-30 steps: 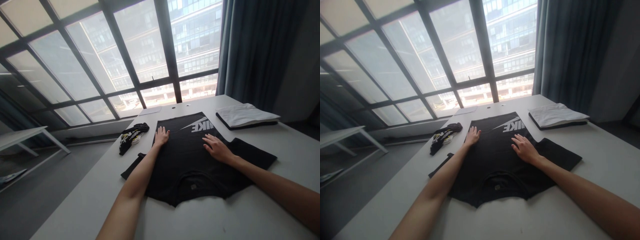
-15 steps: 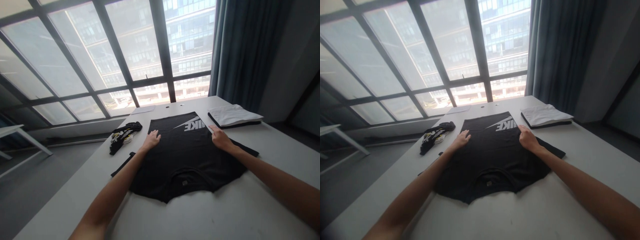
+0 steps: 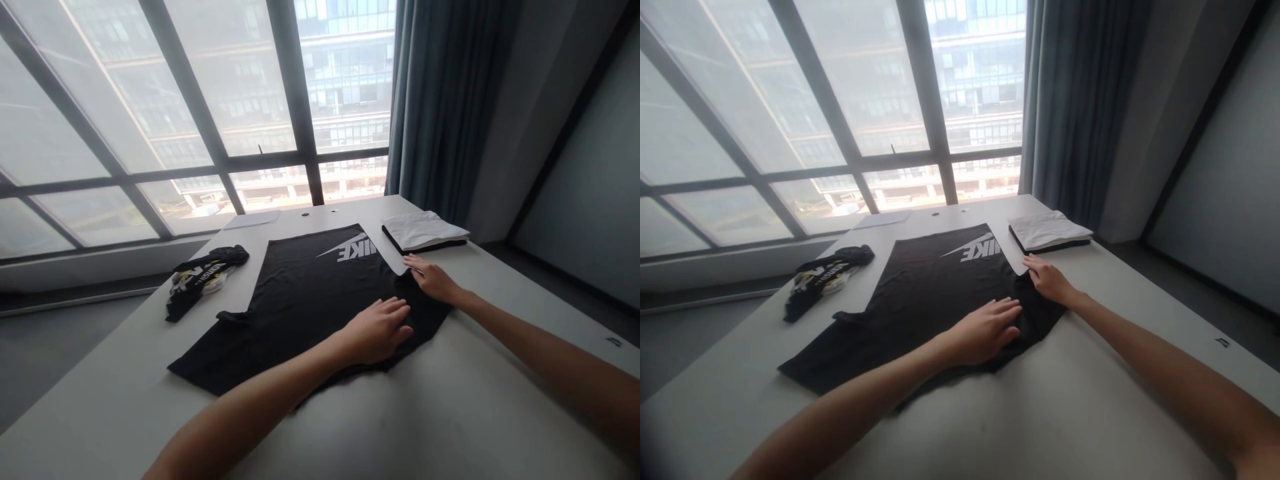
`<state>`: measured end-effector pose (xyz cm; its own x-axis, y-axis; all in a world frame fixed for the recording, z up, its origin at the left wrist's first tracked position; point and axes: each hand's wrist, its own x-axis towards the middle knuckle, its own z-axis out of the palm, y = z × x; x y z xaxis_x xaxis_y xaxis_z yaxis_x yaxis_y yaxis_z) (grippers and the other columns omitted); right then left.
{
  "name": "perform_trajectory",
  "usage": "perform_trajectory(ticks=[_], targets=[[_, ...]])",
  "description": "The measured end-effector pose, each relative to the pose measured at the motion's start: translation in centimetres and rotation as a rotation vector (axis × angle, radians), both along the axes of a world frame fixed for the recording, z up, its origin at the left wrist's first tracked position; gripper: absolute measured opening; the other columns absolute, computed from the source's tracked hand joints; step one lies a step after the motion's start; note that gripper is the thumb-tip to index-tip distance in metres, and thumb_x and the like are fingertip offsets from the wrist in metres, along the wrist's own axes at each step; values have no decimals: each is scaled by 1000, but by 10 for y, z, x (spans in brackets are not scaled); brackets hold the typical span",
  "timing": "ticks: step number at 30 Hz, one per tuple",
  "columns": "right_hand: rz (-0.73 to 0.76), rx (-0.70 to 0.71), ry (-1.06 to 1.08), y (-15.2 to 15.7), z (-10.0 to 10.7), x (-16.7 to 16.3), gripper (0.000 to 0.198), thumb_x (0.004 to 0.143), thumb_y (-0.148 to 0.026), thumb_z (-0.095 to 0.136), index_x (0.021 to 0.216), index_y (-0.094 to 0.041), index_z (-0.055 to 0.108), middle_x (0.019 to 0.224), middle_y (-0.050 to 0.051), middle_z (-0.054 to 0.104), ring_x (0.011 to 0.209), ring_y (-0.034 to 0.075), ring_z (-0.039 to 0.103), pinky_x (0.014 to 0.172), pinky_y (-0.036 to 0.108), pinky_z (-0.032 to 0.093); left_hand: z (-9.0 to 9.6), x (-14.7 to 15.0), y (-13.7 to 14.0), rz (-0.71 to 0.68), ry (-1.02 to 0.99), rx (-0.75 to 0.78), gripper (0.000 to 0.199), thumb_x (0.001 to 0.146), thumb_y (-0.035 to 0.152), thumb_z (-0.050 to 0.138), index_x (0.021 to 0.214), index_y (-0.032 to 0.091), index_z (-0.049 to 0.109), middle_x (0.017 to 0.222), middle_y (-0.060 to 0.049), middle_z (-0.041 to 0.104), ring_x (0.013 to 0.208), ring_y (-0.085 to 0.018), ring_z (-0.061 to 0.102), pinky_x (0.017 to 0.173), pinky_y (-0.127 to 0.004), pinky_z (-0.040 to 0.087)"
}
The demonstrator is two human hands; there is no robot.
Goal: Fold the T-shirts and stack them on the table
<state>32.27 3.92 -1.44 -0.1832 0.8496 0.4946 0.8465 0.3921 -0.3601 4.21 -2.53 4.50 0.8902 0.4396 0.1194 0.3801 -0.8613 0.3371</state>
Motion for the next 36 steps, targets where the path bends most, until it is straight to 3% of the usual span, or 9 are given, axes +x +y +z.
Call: perform_trajectory(ticks=[3,8,13,18,22,25,29,33,36], targets=[[118,-85,-108,-7,-14,8,44,99,-26,46,138,-21,66,150,10,57,147,28,44,123,52,34,-27,28,-23,-113,30,16,68,106,57,36,159,15,35,166,-15,32,156,-29,23,126,-51,25],[134,-229,-214,-9,-27,21,51,104,-40,43,153,-24,49,161,11,42,151,30,37,121,60,29,-53,27,-32,-160,59,31,81,103,67,35,164,16,24,169,-15,21,158,-31,13,128,-54,17],[0,-138,-203,-10,-15,17,50,105,-34,40,151,-18,51,157,16,47,149,30,39,121,60,29,-51,26,-27,-167,90,29,81,102,68,35,166,19,19,170,-14,17,158,-31,11,128,-55,16],[69,-145,-224,-21,-15,-2,53,105,-39,43,153,-19,48,160,14,43,151,29,35,121,56,30,-48,29,-32,-193,111,40,82,103,66,38,166,18,17,171,-14,15,158,-32,10,127,-57,15],[49,-163,-227,-27,-16,-6,51,104,-35,43,151,-18,51,159,15,45,150,31,38,120,58,33,-28,24,-33,-287,95,-22,80,102,63,44,166,23,18,172,-10,14,158,-32,10,127,-58,15],[32,-71,-156,-34,-9,-12,50,104,-31,40,151,-17,52,158,15,47,150,29,39,121,57,32,2,5,-18,-279,60,-80,64,106,53,43,163,26,30,170,-6,25,158,-27,16,128,-50,18],[190,-56,-74,-58,6,-45,53,105,-32,41,157,-22,44,163,11,40,153,27,31,124,54,28,27,-49,11,-5,23,-100,52,109,44,36,158,27,42,166,-4,36,156,-24,27,128,-46,22],[449,-162,-117,-93,11,-90,60,106,-36,45,163,-30,29,168,5,27,156,26,22,127,53,20,15,-116,15,163,89,-93,52,110,46,32,159,32,40,165,0,38,156,-23,26,129,-47,18],[603,-280,-169,-111,7,-107,67,104,-43,51,164,-32,24,169,5,24,157,27,18,128,54,12,-5,-157,0,201,159,-71,56,109,49,33,163,35,27,169,1,28,158,-24,18,129,-49,14]])
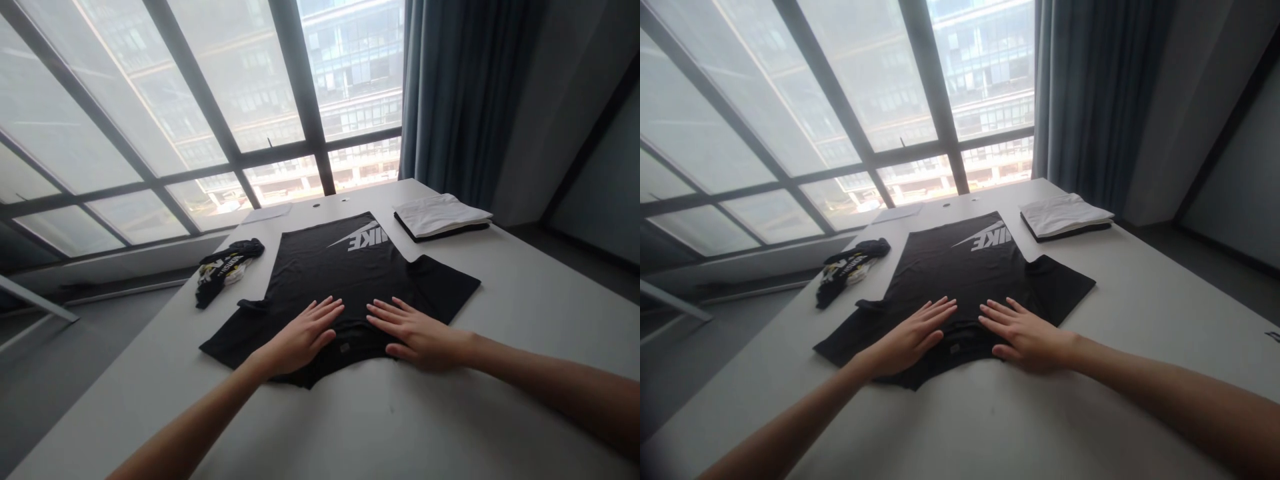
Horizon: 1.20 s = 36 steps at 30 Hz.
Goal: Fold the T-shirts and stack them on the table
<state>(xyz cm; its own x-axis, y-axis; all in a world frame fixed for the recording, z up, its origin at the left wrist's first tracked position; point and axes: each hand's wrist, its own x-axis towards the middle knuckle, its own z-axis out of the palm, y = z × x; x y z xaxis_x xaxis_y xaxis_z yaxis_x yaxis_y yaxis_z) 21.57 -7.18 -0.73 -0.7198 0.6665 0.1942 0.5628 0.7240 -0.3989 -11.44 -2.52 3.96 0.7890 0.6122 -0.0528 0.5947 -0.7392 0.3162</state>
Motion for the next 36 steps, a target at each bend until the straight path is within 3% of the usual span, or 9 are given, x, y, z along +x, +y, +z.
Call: perform_trajectory(ticks=[3,6,11,16,21,28,32,36], targets=[[62,-83,-11,-6,-3,-2,71,102,-46,55,164,-33,22,169,6,25,157,28,19,128,55,9,-15,-23,-16,-34,52,6,64,107,52,40,165,38,16,171,0,17,158,-28,13,128,-54,12],[51,-93,8,-3,0,0,67,104,-42,52,163,-35,22,168,4,25,156,27,21,128,54,11,-19,-27,-26,-47,18,31,66,107,51,41,165,37,13,171,-1,16,158,-29,13,128,-55,12],[-107,33,11,9,-3,2,59,108,-28,38,164,-33,21,168,4,27,156,24,22,127,54,19,-19,-17,-32,-108,-31,33,63,108,50,40,165,37,17,170,0,20,158,-28,14,129,-53,10],[-190,97,-81,22,-14,15,60,104,-38,49,161,-32,33,168,8,28,155,30,23,124,62,21,-25,-15,-34,-135,-20,10,63,106,54,44,163,41,22,169,2,22,157,-30,16,129,-55,11],[-236,135,59,19,-1,17,57,106,-35,44,162,-32,33,167,6,31,155,27,24,125,56,25,-20,-16,-36,-155,-51,31,64,106,54,42,164,40,18,169,1,23,157,-29,17,129,-53,12],[114,-84,-59,-2,10,4,67,104,-43,53,163,-35,24,168,3,28,157,26,19,128,54,10,-10,-10,-45,-274,-18,-49,71,105,58,44,165,36,15,168,-2,26,156,-28,21,129,-51,8],[109,-120,-53,-5,10,3,76,102,-46,55,165,-33,13,171,5,18,158,26,14,128,54,7,-11,-11,-44,-272,-25,-61,69,105,58,43,165,36,18,169,-2,22,157,-28,17,129,-50,9],[160,-137,-84,-6,10,4,75,102,-47,56,164,-35,15,170,4,20,157,27,16,128,56,5,-10,-10,-44,-287,-42,-71,67,105,55,44,165,35,21,168,-2,27,156,-28,21,129,-51,9]])
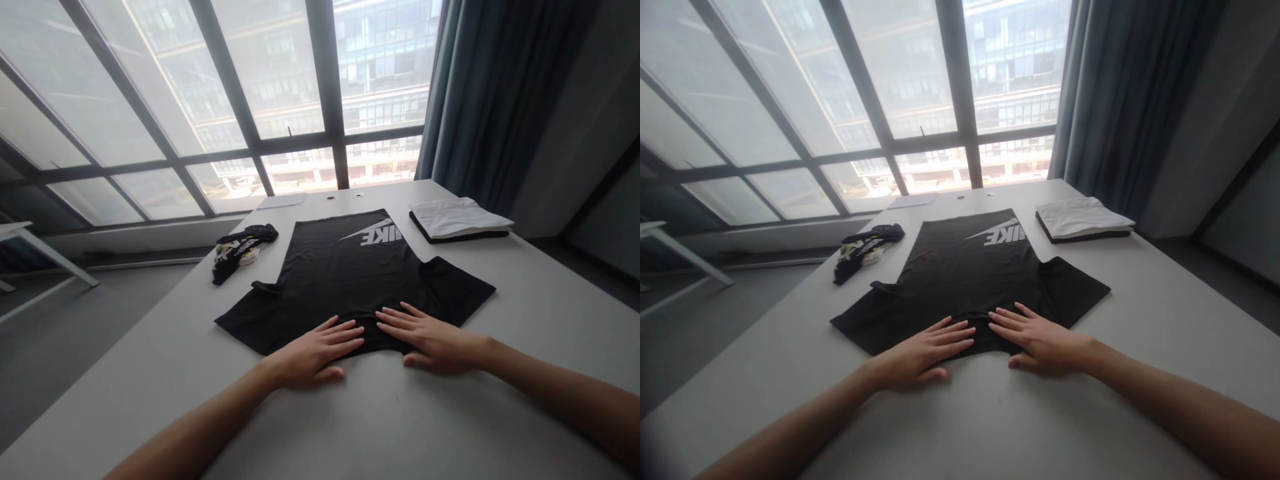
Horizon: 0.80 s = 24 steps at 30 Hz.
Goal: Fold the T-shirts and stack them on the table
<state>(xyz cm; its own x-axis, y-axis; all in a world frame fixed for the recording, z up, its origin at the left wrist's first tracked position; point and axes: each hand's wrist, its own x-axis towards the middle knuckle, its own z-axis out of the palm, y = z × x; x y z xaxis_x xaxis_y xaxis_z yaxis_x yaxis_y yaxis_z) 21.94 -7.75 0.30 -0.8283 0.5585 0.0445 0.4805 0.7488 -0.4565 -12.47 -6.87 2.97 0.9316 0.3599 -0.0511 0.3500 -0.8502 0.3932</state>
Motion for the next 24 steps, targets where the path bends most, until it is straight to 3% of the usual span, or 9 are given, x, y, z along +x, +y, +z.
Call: perform_trajectory(ticks=[5,11,15,19,22,24], targets=[[-81,98,65,2,-8,0,72,103,-46,54,164,-35,19,169,4,24,156,28,21,128,55,15,6,-11,5,141,-93,105,56,106,45,47,160,31,37,166,-3,34,155,-26,27,129,-48,18],[-196,308,111,13,-29,4,66,105,-44,47,164,-35,18,169,5,25,155,29,24,126,58,22,-9,-67,48,614,-200,324,46,107,32,41,151,24,51,159,-7,47,152,-24,36,127,-50,25],[-253,354,111,16,-38,6,67,106,-45,45,165,-34,15,168,5,26,155,30,23,125,59,25,-30,-97,72,856,-5,257,52,107,38,41,155,17,45,165,-14,36,155,-32,25,124,-60,22],[-264,377,107,18,-42,6,67,106,-45,44,165,-34,14,168,5,27,154,30,23,123,60,27,-34,-102,76,871,25,246,56,108,44,37,158,19,40,168,-13,28,157,-32,21,124,-61,21],[-277,386,116,18,-44,8,67,105,-46,44,165,-33,16,168,5,28,154,30,24,123,61,27,-20,-108,74,950,-61,359,49,107,37,41,149,15,52,158,-16,46,149,-30,40,122,-49,31],[-286,380,124,19,-44,9,66,105,-46,44,165,-32,20,167,6,29,154,30,26,123,61,28,-10,-119,72,1028,-98,405,40,104,29,45,134,14,65,141,-15,62,133,-29,57,116,-41,41]])
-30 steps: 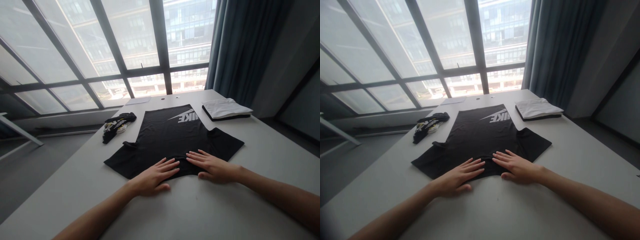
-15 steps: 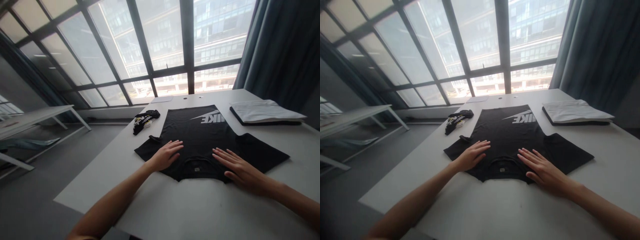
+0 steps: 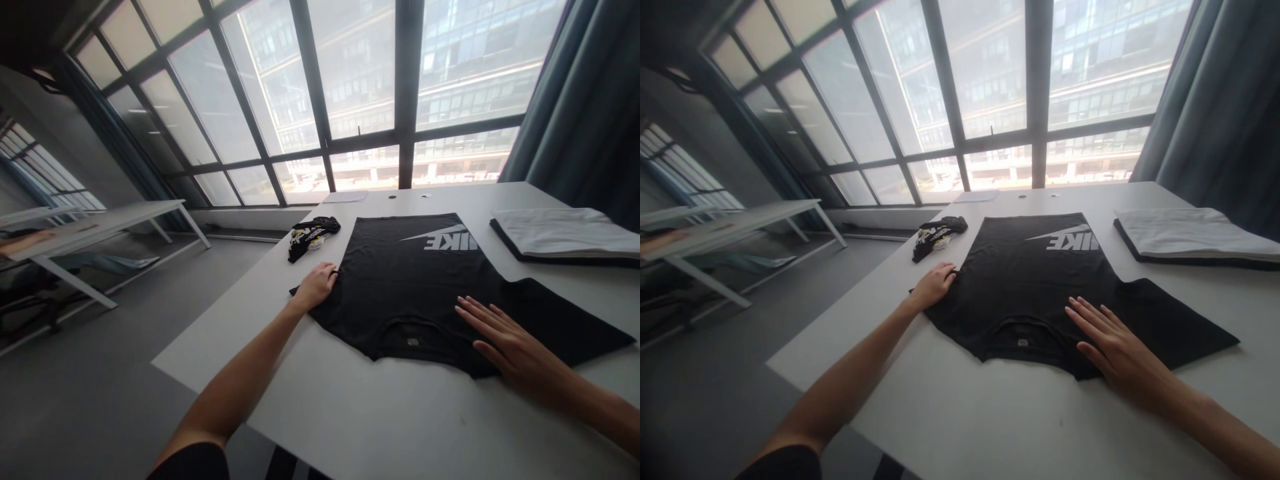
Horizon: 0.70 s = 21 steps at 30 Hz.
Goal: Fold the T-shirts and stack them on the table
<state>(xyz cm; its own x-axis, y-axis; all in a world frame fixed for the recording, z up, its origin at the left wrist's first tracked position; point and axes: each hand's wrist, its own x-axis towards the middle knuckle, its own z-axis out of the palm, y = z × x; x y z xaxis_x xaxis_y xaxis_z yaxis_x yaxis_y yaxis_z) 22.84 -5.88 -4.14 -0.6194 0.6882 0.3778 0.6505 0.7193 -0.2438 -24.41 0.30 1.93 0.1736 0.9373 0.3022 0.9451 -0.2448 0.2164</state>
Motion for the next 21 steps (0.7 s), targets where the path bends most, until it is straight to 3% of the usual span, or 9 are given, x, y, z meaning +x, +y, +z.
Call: perform_trajectory(ticks=[3,6,9,12,17,21], targets=[[-5,-18,28,5,9,-2,59,105,-46,44,161,-31,33,165,6,34,152,31,30,122,59,31,4,-23,-7,45,-30,15,31,99,23,48,114,17,75,120,-11,71,111,-26,68,106,-36,50],[18,-31,63,21,31,-24,51,105,-43,43,155,-30,47,163,6,40,152,30,32,122,58,32,-5,-43,-21,-14,-56,-6,30,98,27,52,114,21,76,120,-8,71,110,-25,68,105,-36,51],[129,-39,68,49,57,-78,47,106,-36,40,152,-29,52,161,5,43,153,28,31,124,57,28,-16,-56,-36,-144,-71,-67,39,102,37,49,132,22,69,142,-8,63,131,-27,58,116,-39,43],[283,-62,30,84,71,-160,47,105,-30,41,149,-29,55,160,6,45,153,28,31,124,58,27,-23,-61,-48,-218,-27,-175,50,105,44,45,150,23,55,161,-8,45,151,-28,36,125,-46,29],[468,-124,-147,126,56,-281,53,106,-33,39,157,-21,44,164,11,38,155,29,26,124,60,23,-28,-65,-59,-210,73,-267,56,108,50,38,160,29,38,169,-6,28,157,-29,21,127,-53,18],[481,-204,-175,138,32,-313,61,107,-50,33,162,-24,33,168,9,28,157,29,20,125,60,16,-27,-68,-66,-184,134,-328,63,108,57,32,163,28,29,171,-5,19,159,-29,12,127,-51,15]])
